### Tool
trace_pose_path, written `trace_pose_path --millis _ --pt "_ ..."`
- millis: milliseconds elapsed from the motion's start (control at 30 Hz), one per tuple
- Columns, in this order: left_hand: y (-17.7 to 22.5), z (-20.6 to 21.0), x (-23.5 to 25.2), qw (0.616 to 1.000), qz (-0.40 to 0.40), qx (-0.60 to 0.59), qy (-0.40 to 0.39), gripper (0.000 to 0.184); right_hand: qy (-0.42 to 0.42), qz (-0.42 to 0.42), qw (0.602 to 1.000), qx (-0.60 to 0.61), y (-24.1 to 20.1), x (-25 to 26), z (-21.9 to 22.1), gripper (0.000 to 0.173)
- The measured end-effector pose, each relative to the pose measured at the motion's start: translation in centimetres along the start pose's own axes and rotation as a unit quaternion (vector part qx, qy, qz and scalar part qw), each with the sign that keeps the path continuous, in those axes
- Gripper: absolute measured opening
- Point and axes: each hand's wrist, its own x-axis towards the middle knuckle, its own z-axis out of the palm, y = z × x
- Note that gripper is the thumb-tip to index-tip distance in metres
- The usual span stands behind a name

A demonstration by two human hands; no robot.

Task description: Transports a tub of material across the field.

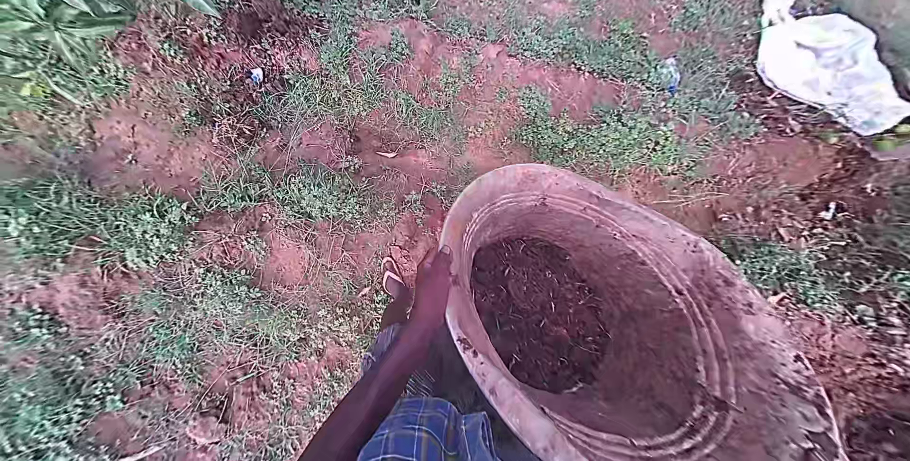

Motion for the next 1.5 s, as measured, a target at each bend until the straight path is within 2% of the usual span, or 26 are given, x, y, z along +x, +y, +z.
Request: trace_pose_path --millis 133,200,267,467,567,700,833,933,1033,1167,1233,1300,1333,1400,1500 --pt "5.3 2.0 2.8 1.000 0.012 0.003 0.005 0.027 0.051 0.003 0.998 0.040 -3.1 -0.4 8.3 0.033" --pt "7.2 3.0 4.1 1.000 0.019 -0.005 0.017 0.025 0.037 0.003 0.999 0.033 -4.3 0.7 10.9 0.033" --pt "8.6 4.2 5.0 0.999 0.024 -0.008 0.031 0.025 0.003 0.001 0.999 0.039 -4.8 2.8 12.2 0.031" --pt "11.5 7.5 8.7 0.996 0.038 -0.018 0.084 0.031 0.001 0.012 0.999 0.047 -4.4 11.6 18.0 0.024" --pt "13.1 9.2 10.4 0.993 0.045 -0.020 0.104 0.030 -0.036 0.011 0.999 -0.019 -3.7 16.1 18.5 0.029" --pt "14.6 10.6 12.9 0.991 0.059 -0.024 0.119 0.030 -0.065 0.008 0.998 -0.018 -3.9 19.8 22.0 0.034" --pt "17.3 12.1 16.4 0.988 0.050 -0.037 0.139 0.030 -0.086 -0.001 0.996 -0.035 -5.6 22.6 27.8 0.038" --pt "20.1 13.2 19.6 0.987 0.052 -0.055 0.144 0.030 -0.103 -0.009 0.994 -0.024 -6.1 24.8 32.7 0.034" --pt "23.2 14.3 24.6 0.989 0.045 -0.067 0.128 0.030 -0.118 -0.049 0.992 0.000 -5.8 27.1 37.6 0.037" --pt "27.4 15.7 33.8 0.993 0.052 -0.047 0.092 0.033 -0.111 -0.113 0.987 0.032 -4.4 30.3 44.2 0.025" --pt "30.3 17.2 37.3 0.995 0.054 -0.039 0.080 0.033 -0.100 -0.115 0.987 0.040 -4.7 32.4 48.1 0.024" --pt "33.7 18.6 40.1 0.996 0.059 -0.025 0.068 0.033 -0.137 -0.141 0.979 0.057 -5.0 34.4 50.9 0.028" --pt "35.8 19.9 42.2 0.996 0.071 -0.028 0.056 0.031 -0.206 -0.157 0.964 0.052 -5.6 36.2 52.3 0.033" --pt "39.5 22.4 46.4 0.996 0.081 -0.030 0.030 0.029 -0.121 -0.144 0.981 0.047 -7.2 37.8 57.3 0.039" --pt "45.1 26.9 53.4 0.997 0.076 -0.031 0.002 0.028 -0.228 -0.192 0.952 0.066 -6.4 45.7 59.9 0.031"
